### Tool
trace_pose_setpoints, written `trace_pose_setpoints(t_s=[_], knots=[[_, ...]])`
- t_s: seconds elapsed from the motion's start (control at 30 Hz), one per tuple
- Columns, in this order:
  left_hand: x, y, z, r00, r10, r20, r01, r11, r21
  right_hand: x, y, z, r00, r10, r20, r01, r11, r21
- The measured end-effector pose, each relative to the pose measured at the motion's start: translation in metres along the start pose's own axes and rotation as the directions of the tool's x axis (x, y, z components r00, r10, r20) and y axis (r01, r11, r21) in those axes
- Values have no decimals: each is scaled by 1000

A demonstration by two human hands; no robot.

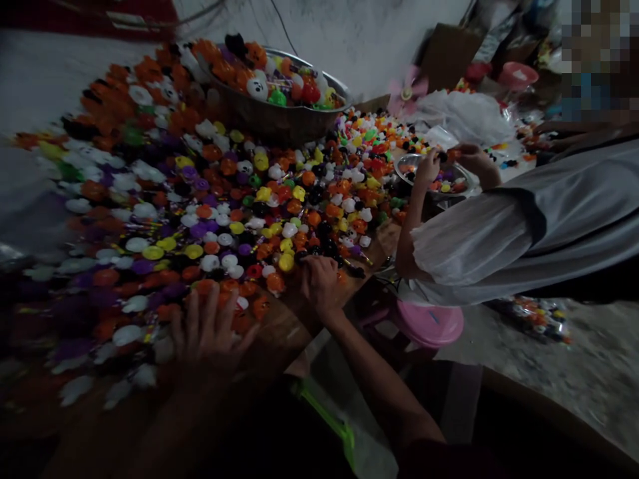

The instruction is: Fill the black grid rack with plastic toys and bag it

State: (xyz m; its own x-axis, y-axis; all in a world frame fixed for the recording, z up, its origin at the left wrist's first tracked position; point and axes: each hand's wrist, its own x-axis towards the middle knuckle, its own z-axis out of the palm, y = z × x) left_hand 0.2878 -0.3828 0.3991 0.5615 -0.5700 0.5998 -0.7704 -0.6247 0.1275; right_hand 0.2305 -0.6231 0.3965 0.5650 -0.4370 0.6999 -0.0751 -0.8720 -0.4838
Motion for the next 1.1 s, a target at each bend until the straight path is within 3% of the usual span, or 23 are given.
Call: trace_pose_setpoints(t_s=[0.1,0.2,0.27,0.37,0.57,0.67,0.87,1.0,1.1], knots=[[26,-8,-3,998,-52,39,54,998,-36,-4,4,-10,994,112,-9,-112,989,-93],[64,-21,0,985,-99,140,122,978,-168,-2,-2,-16,991,126,48,-123,990,-74],[92,-27,4,963,-156,220,205,953,-222,11,-8,-14,989,118,88,-114,993,-41],[134,-31,10,928,-231,293,283,948,-148,50,-15,-3,970,120,211,-110,992,-59],[194,-28,23,912,-128,389,139,990,0,136,-26,40,815,80,574,144,931,-336],[202,-26,31,900,-114,421,115,993,24,155,-22,59,733,94,673,231,897,-377],[186,-13,41,877,-106,468,91,994,54,159,-11,70,676,78,733,234,920,-314],[184,-3,43,845,-157,511,129,988,90,169,-9,67,653,73,754,211,939,-273],[188,2,43,831,-190,523,151,982,118,181,-5,61,692,69,718,149,960,-236]])
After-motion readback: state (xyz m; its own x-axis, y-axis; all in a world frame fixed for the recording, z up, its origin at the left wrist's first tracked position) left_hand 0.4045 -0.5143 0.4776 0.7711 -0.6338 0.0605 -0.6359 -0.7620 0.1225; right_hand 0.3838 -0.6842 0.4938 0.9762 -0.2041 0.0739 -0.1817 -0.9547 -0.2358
